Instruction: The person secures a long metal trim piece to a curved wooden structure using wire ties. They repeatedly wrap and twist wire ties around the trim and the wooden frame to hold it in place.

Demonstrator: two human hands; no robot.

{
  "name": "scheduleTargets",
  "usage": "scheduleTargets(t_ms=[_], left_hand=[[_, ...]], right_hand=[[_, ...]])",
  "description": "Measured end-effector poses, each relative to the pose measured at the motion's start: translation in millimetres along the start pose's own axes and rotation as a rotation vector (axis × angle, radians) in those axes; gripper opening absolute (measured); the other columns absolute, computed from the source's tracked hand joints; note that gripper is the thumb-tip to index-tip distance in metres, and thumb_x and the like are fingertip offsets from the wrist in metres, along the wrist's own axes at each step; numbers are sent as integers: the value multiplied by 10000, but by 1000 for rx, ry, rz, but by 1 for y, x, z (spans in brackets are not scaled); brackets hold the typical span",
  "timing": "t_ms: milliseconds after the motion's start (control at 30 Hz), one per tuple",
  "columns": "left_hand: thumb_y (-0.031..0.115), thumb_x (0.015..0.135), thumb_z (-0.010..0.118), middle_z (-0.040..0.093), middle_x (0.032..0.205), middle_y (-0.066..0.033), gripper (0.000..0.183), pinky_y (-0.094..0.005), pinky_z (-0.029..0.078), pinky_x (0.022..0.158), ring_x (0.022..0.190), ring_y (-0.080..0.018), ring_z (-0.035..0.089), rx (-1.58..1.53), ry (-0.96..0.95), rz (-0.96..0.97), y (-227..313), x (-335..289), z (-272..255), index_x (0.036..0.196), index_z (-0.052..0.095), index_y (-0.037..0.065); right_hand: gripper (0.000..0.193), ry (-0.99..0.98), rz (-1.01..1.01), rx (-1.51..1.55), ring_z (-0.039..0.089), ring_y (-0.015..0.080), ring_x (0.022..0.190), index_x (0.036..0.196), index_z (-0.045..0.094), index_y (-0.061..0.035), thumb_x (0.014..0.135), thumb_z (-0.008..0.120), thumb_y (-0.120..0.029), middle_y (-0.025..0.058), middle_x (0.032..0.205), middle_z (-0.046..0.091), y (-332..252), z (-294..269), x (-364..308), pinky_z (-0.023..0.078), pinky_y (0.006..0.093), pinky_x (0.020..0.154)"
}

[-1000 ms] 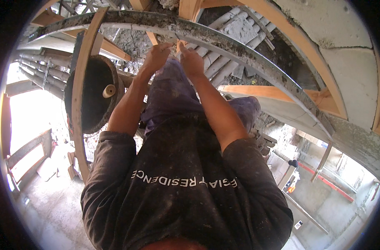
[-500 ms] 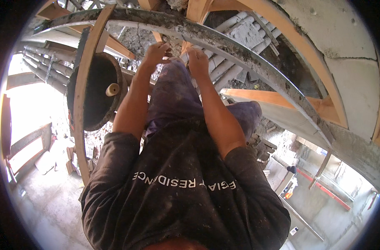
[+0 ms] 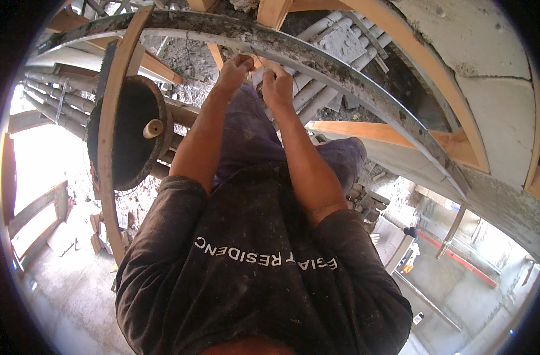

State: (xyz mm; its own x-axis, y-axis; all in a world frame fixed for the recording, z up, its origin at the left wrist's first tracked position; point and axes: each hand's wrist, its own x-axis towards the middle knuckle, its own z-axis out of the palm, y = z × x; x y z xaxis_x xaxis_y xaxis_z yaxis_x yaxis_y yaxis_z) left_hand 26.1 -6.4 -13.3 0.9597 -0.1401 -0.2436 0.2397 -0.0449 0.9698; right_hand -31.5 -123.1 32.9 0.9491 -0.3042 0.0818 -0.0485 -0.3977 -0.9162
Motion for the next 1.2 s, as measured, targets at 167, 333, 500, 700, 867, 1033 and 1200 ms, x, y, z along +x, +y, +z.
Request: scheduleTargets(t_ms=[167,333,500,700,867,1033,1200], left_hand=[[164,797,564,621,820,-147,224,-323,440,733,795,-239,586,357,227,272,4,-5,6,911,596,-26],[152,775,558,621,781,-151,239,-340,457,675,734,-255,588,33,227,80,9,-10,13,914,588,-41],[159,779,580,626,775,-113,245,-297,459,602,659,-168,585,-99,52,-65,2,-16,16,925,583,-38],[187,805,564,634,799,-113,268,-307,463,627,700,-167,599,55,-9,-27,-1,-25,35,950,587,-37],[210,819,538,637,822,-148,300,-349,467,682,763,-228,618,95,43,-37,-2,-26,30,963,585,-49],[182,829,556,621,812,-94,290,-289,444,622,715,-141,581,-26,158,91,3,-19,17,1018,589,-34],[137,799,561,615,850,-85,254,-285,450,643,710,-165,575,-306,124,-90,12,-20,16,969,602,-47]], right_hand=[[256,-98,-75,-268,611,322,813,1026,617,-33,836,485,-143,215,910,615,3,-9,1,467,359,727],[264,-133,-275,-307,593,364,821,1027,616,-42,820,473,-122,227,889,607,3,-16,2,465,412,742],[278,-188,-174,-265,605,329,851,1061,598,-31,835,479,-139,218,930,612,3,-17,2,461,361,760],[298,-226,-100,-236,613,316,846,1085,578,-7,842,472,-144,217,949,613,3,-16,3,462,338,761],[281,-215,-191,-280,593,367,828,1061,599,-40,834,465,-140,245,864,602,-3,-20,4,463,397,740],[278,-254,-176,-413,599,351,838,1066,597,-34,842,471,-139,232,898,605,-10,-22,2,462,374,747],[281,-229,-253,-447,589,352,853,1077,590,-41,831,481,-121,222,906,602,-10,-20,-3,458,393,741]])
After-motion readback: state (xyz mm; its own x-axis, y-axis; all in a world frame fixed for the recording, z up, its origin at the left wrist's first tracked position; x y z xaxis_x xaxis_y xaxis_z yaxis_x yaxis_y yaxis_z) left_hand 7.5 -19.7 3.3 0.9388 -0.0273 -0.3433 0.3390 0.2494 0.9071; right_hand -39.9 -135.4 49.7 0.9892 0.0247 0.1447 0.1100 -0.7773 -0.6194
